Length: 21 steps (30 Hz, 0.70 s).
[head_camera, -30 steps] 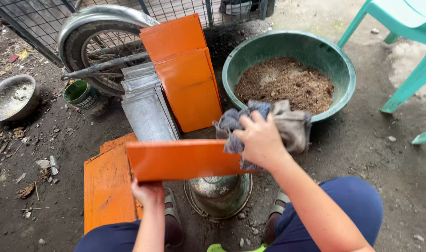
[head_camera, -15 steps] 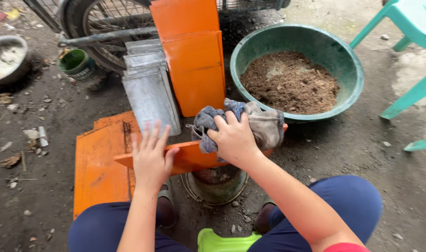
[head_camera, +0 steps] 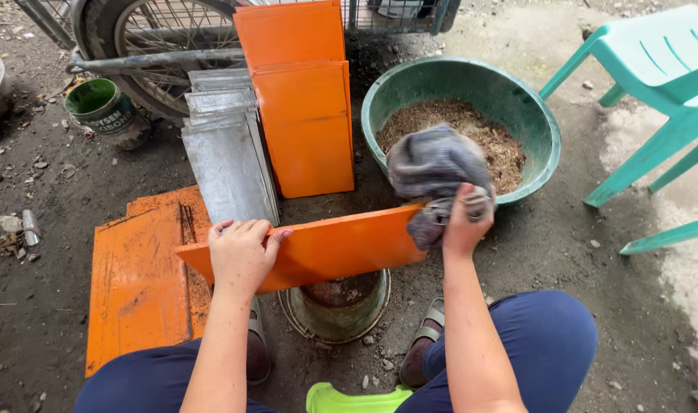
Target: The person sits on a small stool and wipes the surface of orange rectangular panels with a grey cloth. They handle the panels one at a time, wiping both sides and edges, then place them back in a stack.
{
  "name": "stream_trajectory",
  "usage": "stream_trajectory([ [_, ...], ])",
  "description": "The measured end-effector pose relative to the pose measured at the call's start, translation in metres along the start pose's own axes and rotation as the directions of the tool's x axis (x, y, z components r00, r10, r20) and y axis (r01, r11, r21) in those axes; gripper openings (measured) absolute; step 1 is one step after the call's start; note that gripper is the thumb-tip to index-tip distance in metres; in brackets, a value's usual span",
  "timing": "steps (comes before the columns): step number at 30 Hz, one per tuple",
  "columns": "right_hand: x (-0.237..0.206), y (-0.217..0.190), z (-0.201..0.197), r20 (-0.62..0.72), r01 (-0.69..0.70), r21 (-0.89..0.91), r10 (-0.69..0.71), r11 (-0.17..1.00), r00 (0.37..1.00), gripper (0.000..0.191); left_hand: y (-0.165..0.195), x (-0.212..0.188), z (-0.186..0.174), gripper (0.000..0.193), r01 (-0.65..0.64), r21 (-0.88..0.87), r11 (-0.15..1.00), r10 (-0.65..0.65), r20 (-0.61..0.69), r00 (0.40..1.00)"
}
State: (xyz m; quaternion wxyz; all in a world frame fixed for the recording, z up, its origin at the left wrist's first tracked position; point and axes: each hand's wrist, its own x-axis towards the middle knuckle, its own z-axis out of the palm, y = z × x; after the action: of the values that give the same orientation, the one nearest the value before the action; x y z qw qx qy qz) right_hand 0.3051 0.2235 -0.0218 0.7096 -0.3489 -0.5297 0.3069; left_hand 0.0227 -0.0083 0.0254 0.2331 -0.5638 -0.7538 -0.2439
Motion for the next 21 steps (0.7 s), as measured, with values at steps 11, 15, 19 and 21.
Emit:
stream_trajectory([
  [11,-0.065,0.077,-0.037,0.062,-0.665,0.199,0.668,0.720,0.742,0.028,-0.005,0.000,0.010,0.035,-0.001,-0.012,1.000,0.001,-0.010,1.000],
  [15,-0.058,0.077,-0.053,-0.158,-0.776,-0.082,0.761,0.625,0.629,0.028,-0.019,0.016,0.027,0.042,0.013,-0.001,1.000,-0.013,0.039,0.999],
  [19,-0.038,0.071,-0.064,-0.011,-0.647,-0.107,0.650,0.755,0.760,0.031,-0.036,0.035,0.052,0.043,-0.002,0.044,0.999,0.002,0.013,1.000],
  [21,-0.023,0.066,-0.063,0.052,-0.533,-0.072,0.537,0.843,0.842,0.031,-0.045,0.043,0.065,0.045,-0.006,0.036,0.999,0.005,0.023,1.000],
])
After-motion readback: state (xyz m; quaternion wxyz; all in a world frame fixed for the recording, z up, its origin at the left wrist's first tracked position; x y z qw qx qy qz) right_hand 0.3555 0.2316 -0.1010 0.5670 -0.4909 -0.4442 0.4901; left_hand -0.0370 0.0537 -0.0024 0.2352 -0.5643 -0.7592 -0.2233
